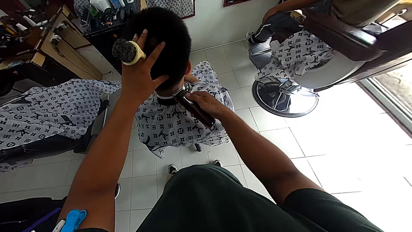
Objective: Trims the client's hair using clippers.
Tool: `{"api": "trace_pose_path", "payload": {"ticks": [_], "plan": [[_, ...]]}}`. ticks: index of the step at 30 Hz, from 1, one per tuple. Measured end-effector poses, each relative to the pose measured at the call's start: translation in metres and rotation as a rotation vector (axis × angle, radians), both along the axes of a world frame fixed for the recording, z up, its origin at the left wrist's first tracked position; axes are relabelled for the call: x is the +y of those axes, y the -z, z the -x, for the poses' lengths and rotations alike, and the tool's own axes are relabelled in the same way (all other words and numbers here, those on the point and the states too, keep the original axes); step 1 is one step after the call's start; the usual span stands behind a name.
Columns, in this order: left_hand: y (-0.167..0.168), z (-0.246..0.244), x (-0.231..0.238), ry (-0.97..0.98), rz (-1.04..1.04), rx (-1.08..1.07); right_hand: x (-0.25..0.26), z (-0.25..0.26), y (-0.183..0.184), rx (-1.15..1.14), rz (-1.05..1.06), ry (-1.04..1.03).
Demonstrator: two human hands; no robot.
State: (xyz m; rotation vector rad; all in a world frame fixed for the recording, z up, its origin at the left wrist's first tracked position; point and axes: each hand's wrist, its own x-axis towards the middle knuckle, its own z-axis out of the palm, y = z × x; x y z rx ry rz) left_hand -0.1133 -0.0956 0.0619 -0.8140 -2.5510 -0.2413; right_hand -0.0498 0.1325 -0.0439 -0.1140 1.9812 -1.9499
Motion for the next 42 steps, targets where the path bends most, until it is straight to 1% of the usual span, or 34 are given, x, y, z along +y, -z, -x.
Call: {"api": "trace_pose_path", "payload": {"ticks": [4, 7, 11, 14, 18, 21, 23, 26, 27, 28, 29, 30, 31, 32, 33, 35, 36, 37, 38, 39, 40, 41, 42], "plan": [[0.000, 0.000, 0.000, -0.003, 0.008, 0.006, 0.005, 0.008, -0.004, -0.020, -0.003, -0.015], [0.000, 0.001, 0.000, -0.010, 0.016, -0.002, 0.002, 0.008, -0.002, 0.025, 0.084, -0.030], [0.001, 0.000, -0.001, -0.008, 0.018, 0.005, -0.003, 0.007, 0.002, 0.061, 0.098, 0.001], [0.000, 0.001, -0.002, -0.003, 0.020, 0.004, 0.002, 0.005, 0.007, 0.098, 0.157, -0.043], [0.001, 0.000, -0.003, -0.005, 0.018, 0.005, 0.018, 0.015, 0.002, -0.012, 0.012, -0.074], [0.001, 0.000, -0.002, -0.003, 0.014, 0.006, 0.022, 0.025, -0.004, -0.038, -0.018, -0.108], [0.000, 0.001, -0.002, -0.003, 0.020, 0.007, 0.021, 0.028, -0.005, 0.015, 0.015, -0.127], [-0.002, 0.000, -0.003, -0.012, 0.012, -0.021, 0.027, 0.024, 0.007, 0.085, 0.146, -0.149], [-0.004, -0.005, -0.004, -0.013, -0.027, -0.047, 0.034, 0.015, 0.012, 0.072, 0.175, -0.147], [-0.004, -0.013, -0.006, -0.007, -0.120, -0.064, 0.043, 0.004, 0.020, 0.044, 0.210, -0.129], [0.000, -0.024, -0.007, 0.017, -0.286, -0.051, 0.053, -0.009, 0.031, 0.005, 0.262, -0.100], [0.014, -0.037, -0.005, 0.070, -0.501, 0.028, 0.062, -0.023, 0.045, -0.042, 0.334, -0.042], [0.035, -0.052, 0.000, 0.109, -0.655, 0.079, 0.068, -0.037, 0.060, -0.083, 0.418, 0.035], [0.056, -0.069, 0.006, 0.121, -0.696, 0.012, 0.072, -0.050, 0.072, -0.114, 0.507, 0.121], [0.074, -0.082, 0.015, 0.146, -0.683, -0.148, 0.073, -0.061, 0.084, -0.142, 0.586, 0.194], [0.093, -0.084, 0.037, 0.247, -0.624, -0.608, 0.073, -0.079, 0.098, -0.200, 0.650, 0.319], [0.102, -0.078, 0.049, 0.318, -0.659, -0.686, 0.073, -0.087, 0.101, -0.238, 0.636, 0.364], [0.111, -0.070, 0.061, 0.351, -0.753, -0.672, 0.073, -0.094, 0.103, -0.271, 0.610, 0.378], [0.118, -0.061, 0.076, 0.355, -0.895, -0.660, 0.072, -0.101, 0.106, -0.296, 0.588, 0.380], [0.121, -0.052, 0.092, 0.329, -1.023, -0.700, 0.071, -0.107, 0.108, -0.314, 0.580, 0.374], [0.120, -0.045, 0.106, 0.274, -1.091, -0.817, 0.068, -0.114, 0.112, -0.325, 0.579, 0.368], [0.113, -0.041, 0.116, 0.208, -1.089, -0.977, 0.065, -0.121, 0.115, -0.327, 0.580, 0.358], [0.106, -0.038, 0.120, 0.166, -1.046, -1.095, 0.062, -0.128, 0.117, -0.318, 0.582, 0.353]]}}
